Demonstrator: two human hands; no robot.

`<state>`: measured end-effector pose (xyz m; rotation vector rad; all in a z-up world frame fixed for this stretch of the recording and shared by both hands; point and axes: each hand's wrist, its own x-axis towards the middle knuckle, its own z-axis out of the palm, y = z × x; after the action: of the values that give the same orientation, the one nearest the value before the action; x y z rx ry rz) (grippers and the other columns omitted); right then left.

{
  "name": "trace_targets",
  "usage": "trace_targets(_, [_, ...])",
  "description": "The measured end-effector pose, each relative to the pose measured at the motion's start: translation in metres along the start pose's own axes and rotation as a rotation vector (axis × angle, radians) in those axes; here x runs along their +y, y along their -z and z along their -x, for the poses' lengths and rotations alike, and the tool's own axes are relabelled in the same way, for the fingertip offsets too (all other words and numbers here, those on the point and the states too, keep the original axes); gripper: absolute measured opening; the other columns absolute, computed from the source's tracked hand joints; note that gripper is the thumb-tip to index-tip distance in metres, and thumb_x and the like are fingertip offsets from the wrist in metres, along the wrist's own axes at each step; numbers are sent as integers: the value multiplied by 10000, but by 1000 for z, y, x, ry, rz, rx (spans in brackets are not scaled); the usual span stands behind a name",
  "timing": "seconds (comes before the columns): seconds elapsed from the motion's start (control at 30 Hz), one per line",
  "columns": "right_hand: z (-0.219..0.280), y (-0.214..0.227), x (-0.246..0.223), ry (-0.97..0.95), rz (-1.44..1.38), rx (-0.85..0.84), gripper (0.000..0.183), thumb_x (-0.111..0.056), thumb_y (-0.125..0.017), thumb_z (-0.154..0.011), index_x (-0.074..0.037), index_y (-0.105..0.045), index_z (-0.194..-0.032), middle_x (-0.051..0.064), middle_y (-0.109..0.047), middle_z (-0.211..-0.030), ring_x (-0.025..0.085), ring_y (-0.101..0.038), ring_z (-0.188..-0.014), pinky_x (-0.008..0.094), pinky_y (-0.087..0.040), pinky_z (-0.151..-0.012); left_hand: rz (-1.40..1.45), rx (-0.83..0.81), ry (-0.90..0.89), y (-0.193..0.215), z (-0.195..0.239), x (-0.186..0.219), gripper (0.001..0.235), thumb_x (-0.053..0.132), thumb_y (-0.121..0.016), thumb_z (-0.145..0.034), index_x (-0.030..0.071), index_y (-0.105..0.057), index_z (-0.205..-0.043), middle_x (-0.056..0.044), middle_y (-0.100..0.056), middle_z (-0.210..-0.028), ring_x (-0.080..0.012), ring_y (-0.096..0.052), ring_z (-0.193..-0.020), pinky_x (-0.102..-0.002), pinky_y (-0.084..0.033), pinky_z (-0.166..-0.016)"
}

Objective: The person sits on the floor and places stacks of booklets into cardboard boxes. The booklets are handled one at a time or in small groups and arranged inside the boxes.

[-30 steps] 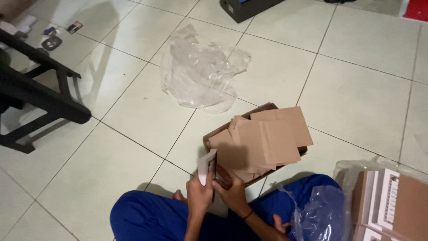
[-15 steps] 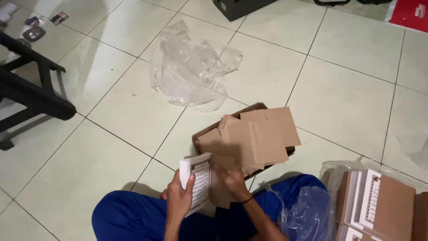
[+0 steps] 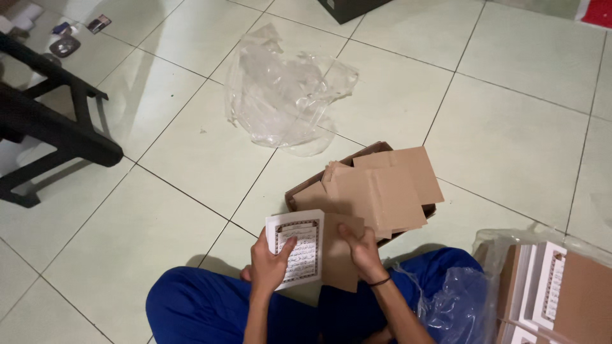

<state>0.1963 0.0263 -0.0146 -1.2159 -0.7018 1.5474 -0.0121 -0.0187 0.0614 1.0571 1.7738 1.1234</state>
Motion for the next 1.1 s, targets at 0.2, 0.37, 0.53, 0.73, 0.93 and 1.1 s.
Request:
trace_targets(0.2, [-6,5,9,-38,-104,-20,295,-188,-742,-883,71,-731,-1023,190,-774,-961,278,-728,-785,390,-590,-660,-21,-2,-12,0,1,2,307,230,-751,-825,112,-736,-1109,-62,-844,-989,-189,-783,-907,-318,-575,-836])
trace_targets(0.37, [-9,7,13,-48,-99,-14,291,-208,-765,-863,52,-747,-994,165,-775,-959,260,-725,-797,381,-580,-690,-9,7,-11,0,2,3,304,235,-756,-817,105,-740,-1090,-70,-843,-986,-194,-778,-897,-322,-571,-830])
trace_targets(0.53, [-5,4,6,-86,-221,11,316,-152,-730,-883,79,-711,-1098,222,-763,-1052,322,-729,-872,437,-599,-755,60,2,-3,-1,1,-2,334,272,-763,-827,91,-739,-1107,-84,-837,-1009,-197,-770,-927,-324,-574,-848])
trace_targets(0.73, [-8,5,8,-124,-253,-26,336,-142,-714,-887,63,-696,-1152,218,-756,-1075,329,-726,-861,436,-590,-747,55,19,-7,-3,-2,-13,355,271,-776,-817,103,-738,-1127,-80,-835,-1031,-197,-773,-946,-327,-577,-859])
trace_targets(0.93, [-2,-5,-5,-180,-256,-17,380,-187,-694,-909,64,-686,-1194,221,-749,-1110,330,-721,-897,450,-595,-782,137,35,-48,-2,-1,-17,377,249,-779,-829,73,-731,-1159,-95,-827,-1067,-196,-762,-990,-325,-579,-878])
trace_targets(1.1, [-9,7,22,-48,-1,-59,212,-198,-812,-843,-15,-718,-790,109,-746,-791,186,-669,-654,337,-519,-548,50,139,-64,-5,-2,-24,332,271,-768,-841,90,-718,-1114,-89,-835,-991,-205,-785,-907,-340,-592,-811])
